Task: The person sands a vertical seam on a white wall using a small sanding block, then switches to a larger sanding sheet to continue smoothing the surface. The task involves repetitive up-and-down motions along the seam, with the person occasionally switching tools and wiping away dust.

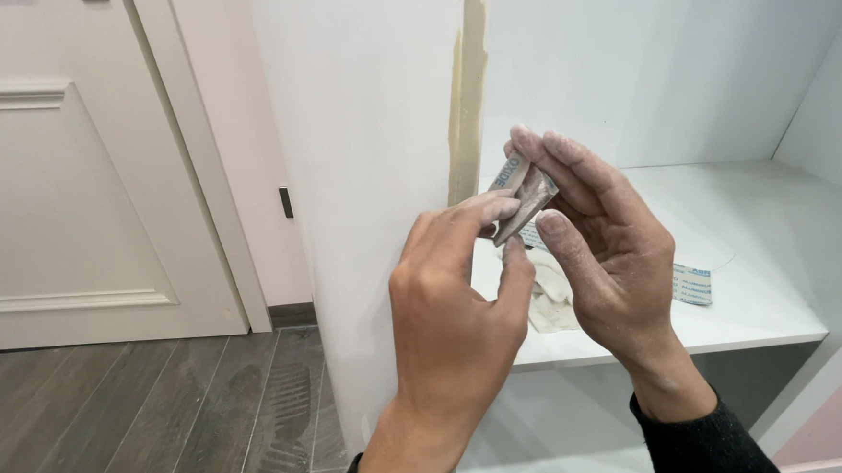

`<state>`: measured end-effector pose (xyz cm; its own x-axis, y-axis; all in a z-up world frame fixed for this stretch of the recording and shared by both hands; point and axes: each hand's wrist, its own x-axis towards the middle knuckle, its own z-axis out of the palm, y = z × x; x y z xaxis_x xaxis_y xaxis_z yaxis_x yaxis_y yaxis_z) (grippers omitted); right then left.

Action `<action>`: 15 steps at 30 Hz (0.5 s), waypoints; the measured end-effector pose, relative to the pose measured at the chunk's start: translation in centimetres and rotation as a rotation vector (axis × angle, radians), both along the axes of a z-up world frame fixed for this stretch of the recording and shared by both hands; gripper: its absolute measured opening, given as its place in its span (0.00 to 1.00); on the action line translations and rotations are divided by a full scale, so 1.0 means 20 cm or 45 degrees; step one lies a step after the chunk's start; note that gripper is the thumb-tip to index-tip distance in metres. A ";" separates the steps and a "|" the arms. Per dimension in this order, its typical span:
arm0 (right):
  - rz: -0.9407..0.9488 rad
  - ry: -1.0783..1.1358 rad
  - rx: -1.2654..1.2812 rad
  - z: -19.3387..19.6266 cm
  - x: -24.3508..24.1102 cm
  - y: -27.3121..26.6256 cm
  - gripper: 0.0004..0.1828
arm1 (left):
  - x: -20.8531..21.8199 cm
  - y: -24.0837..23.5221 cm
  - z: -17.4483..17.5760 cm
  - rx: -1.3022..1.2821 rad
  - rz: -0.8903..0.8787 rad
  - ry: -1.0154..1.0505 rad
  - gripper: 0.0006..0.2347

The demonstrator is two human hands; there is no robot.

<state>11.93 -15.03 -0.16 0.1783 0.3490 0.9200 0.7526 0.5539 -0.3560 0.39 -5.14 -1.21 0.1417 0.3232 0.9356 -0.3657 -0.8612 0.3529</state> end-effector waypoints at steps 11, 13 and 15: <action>-0.266 0.203 -0.009 0.04 0.03 -0.03 0.24 | -0.03 0.10 0.05 -0.874 -1.095 0.250 0.10; -0.219 0.266 -0.050 0.06 0.02 -0.04 0.24 | -0.01 0.11 0.03 -0.894 -1.191 0.224 0.09; -0.182 0.342 -0.077 0.07 0.02 -0.04 0.23 | 0.00 0.12 0.03 -0.924 -1.221 0.255 0.09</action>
<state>12.32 -15.91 1.15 0.4638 0.3556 0.8114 0.6957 0.4208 -0.5821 0.38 -2.71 -0.70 0.7312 0.4469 0.5154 -0.6289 0.1491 0.7630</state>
